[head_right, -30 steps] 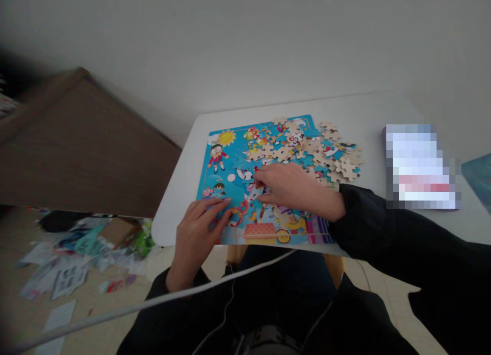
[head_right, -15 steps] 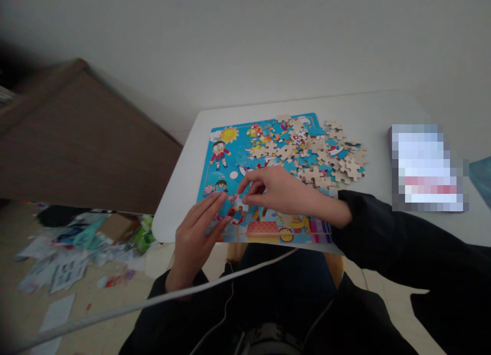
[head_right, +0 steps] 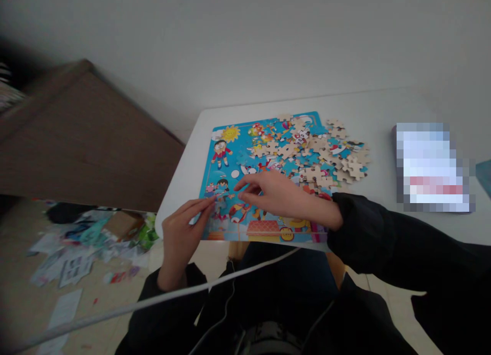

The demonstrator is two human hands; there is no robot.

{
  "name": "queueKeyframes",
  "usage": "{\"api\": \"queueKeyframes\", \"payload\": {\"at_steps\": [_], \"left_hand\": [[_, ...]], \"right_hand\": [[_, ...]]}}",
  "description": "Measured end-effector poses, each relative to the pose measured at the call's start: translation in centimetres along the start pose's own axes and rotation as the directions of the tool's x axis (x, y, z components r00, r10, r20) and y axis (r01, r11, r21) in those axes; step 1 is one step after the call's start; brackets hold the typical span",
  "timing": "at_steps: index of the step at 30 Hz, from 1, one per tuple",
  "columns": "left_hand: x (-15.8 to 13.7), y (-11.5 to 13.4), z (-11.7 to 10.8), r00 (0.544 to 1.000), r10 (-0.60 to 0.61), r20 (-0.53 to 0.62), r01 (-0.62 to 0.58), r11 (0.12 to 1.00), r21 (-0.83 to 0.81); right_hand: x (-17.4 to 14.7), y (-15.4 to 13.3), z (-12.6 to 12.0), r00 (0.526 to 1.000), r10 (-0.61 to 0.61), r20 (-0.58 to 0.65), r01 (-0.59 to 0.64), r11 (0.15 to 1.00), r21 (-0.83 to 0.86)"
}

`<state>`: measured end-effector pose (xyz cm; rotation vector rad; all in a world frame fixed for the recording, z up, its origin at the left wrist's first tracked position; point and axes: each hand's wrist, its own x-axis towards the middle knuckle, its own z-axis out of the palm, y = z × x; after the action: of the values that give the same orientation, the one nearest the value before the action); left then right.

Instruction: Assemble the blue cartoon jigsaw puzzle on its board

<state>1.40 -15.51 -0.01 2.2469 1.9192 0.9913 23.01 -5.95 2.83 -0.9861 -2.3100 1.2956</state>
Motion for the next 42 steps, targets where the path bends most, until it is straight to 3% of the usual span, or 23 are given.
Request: {"api": "queueKeyframes", "payload": {"at_steps": [4, 7, 10, 15, 21, 26, 30, 34, 42], "left_hand": [[0.7, -1.7, -0.1, 1.000, -0.007, -0.007, 0.008, 0.983, 0.182], [1.0, -2.3, 0.4, 1.000, 0.010, -0.007, -0.008, 0.970, 0.241], [1.1, -2.6, 1.2, 0.998, 0.054, 0.020, -0.057, 0.980, 0.189], [1.2, -2.7, 1.8, 0.966, 0.169, 0.195, -0.182, 0.982, 0.049], [1.3, -2.6, 0.8, 0.964, 0.171, 0.205, -0.172, 0.985, -0.013], [0.8, -2.6, 0.2, 0.964, 0.178, 0.197, -0.188, 0.982, 0.031], [0.1, -1.9, 0.1, 0.972, 0.191, 0.134, -0.205, 0.974, 0.095], [-0.3, 0.0, 0.3, 0.957, 0.238, 0.166, -0.257, 0.960, 0.109], [-0.1, 2.0, 1.1, 0.942, 0.274, 0.194, -0.302, 0.945, 0.129]], "right_hand": [[0.1, 0.5, -0.3, 0.996, -0.066, -0.067, 0.052, 0.980, -0.190], [0.2, 0.8, -0.4, 0.994, -0.070, -0.080, 0.050, 0.971, -0.235], [0.2, 0.8, -0.5, 0.995, -0.064, -0.078, 0.045, 0.972, -0.229], [0.2, 0.7, -0.6, 0.996, -0.066, -0.058, 0.051, 0.972, -0.230], [0.3, 0.9, -0.5, 0.997, -0.062, -0.050, 0.048, 0.970, -0.239], [0.3, 0.9, -0.9, 0.996, -0.084, -0.023, 0.074, 0.952, -0.297], [0.0, 1.0, -1.2, 0.985, -0.156, 0.076, 0.174, 0.849, -0.498], [-0.3, 1.5, -1.1, 0.963, -0.218, 0.159, 0.269, 0.761, -0.591], [-0.1, 2.0, -1.1, 0.966, -0.205, 0.158, 0.258, 0.794, -0.551]]}}
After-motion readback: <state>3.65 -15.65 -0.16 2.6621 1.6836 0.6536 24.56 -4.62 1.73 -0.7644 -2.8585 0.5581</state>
